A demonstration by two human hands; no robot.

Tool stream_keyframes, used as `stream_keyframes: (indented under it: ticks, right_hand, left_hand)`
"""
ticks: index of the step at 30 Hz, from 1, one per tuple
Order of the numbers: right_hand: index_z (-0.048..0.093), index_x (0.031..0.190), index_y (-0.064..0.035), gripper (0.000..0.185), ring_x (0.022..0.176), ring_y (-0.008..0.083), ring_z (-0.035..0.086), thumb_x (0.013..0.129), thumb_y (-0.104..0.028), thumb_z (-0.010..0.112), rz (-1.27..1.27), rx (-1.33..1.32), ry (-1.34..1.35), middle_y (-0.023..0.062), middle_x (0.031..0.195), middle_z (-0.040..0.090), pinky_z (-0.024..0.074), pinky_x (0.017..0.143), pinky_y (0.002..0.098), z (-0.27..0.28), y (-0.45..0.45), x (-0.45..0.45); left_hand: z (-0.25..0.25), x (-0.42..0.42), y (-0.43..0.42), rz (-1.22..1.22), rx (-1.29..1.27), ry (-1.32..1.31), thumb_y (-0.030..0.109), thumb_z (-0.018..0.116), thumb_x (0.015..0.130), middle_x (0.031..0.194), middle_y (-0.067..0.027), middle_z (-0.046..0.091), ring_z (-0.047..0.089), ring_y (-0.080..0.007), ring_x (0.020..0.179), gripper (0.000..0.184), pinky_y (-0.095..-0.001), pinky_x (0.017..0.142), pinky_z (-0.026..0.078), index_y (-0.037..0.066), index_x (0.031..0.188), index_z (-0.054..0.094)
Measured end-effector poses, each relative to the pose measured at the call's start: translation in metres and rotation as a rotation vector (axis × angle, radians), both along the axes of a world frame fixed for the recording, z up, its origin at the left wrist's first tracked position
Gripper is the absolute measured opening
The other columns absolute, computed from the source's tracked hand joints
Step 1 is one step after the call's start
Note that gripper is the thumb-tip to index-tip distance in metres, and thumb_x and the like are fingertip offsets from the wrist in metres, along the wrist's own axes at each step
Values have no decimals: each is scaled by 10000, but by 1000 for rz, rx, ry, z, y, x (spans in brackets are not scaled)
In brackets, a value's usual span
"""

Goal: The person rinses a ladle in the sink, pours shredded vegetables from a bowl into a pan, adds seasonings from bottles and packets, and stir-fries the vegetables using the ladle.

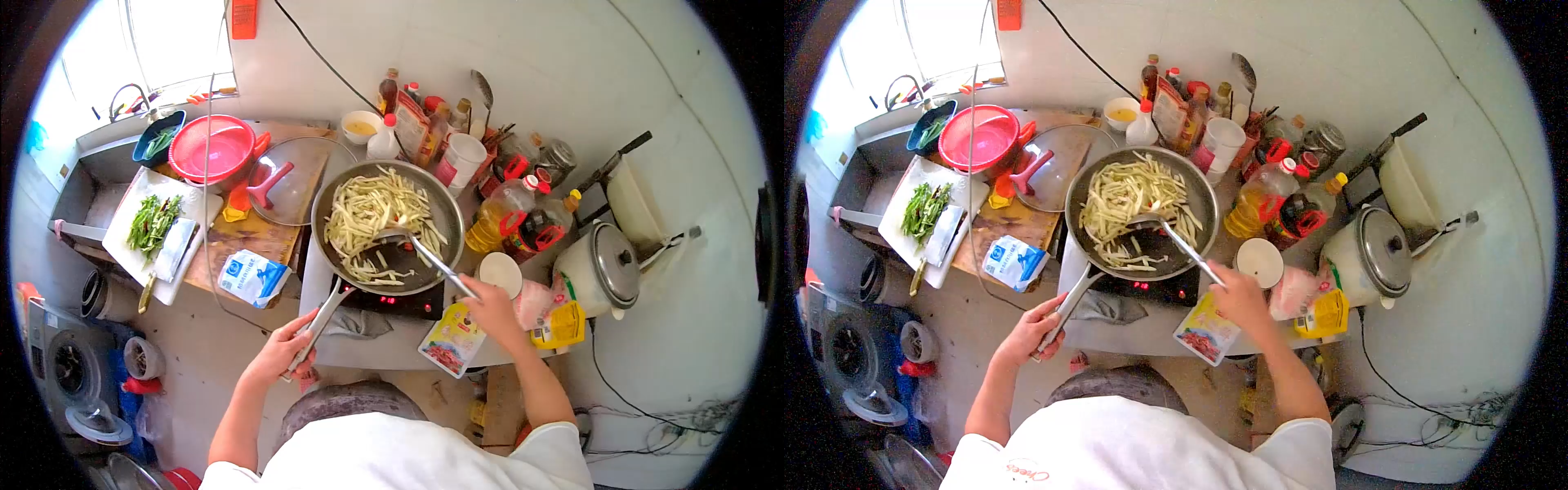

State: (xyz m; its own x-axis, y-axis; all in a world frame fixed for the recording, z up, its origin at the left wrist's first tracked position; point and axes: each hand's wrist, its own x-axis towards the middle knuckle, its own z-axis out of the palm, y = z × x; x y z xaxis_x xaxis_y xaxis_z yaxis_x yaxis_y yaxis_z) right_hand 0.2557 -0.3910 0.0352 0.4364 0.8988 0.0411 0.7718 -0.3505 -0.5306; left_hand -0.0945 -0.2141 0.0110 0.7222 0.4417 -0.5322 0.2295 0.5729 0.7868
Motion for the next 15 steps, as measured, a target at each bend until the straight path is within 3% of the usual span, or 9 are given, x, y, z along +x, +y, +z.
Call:
stream_keyframes:
  ticks: [4, 7, 8, 11, 15]
  right_hand:
    - [593, 1213, -70, 414, 896, 332, 634, 803, -117, 620, -17, 73, 33, 202, 1064, 638, 493, 787, 382, 57, 21, -6]
    - [579, 1223, -59, 421, 909, 356, 621, 808, -121, 612, -23, 157, -136, 203, 1052, 639, 491, 789, 407, 28, 58, -7]
    - [566, 1236, -65, 428, 909, 374, 612, 812, -121, 601, -53, 79, -219, 203, 1016, 643, 488, 789, 423, 12, 66, -6]
    - [556, 1252, -74, 446, 901, 376, 609, 808, -103, 589, -57, -72, -185, 200, 1006, 643, 489, 783, 425, 0, 43, -23]
    - [552, 1256, -77, 451, 817, 381, 621, 807, -113, 587, 27, 43, -74, 213, 912, 635, 496, 745, 431, 16, -13, -21]
  left_hand:
    - [0, -5, 2, -2, -11, -25, 164, 446, 989, 671, -51, 545, 430, -97, 445, 463, -243, 383, 352, 166, 1443, 353]
    - [0, -2, -1, 1, -24, -27, 158, 448, 986, 684, -55, 554, 440, -100, 451, 469, -243, 385, 353, 166, 1445, 349]
    - [0, -4, -1, 8, -23, -20, 155, 449, 985, 688, -57, 556, 443, -101, 453, 472, -243, 385, 354, 166, 1446, 347]
    - [-8, -6, -1, 49, -38, -19, 147, 440, 981, 692, -66, 554, 451, -113, 449, 467, -256, 390, 367, 153, 1439, 352]
    - [-8, -4, 0, 42, -74, -31, 154, 438, 982, 691, -67, 552, 457, -118, 448, 459, -260, 370, 349, 168, 1434, 356]
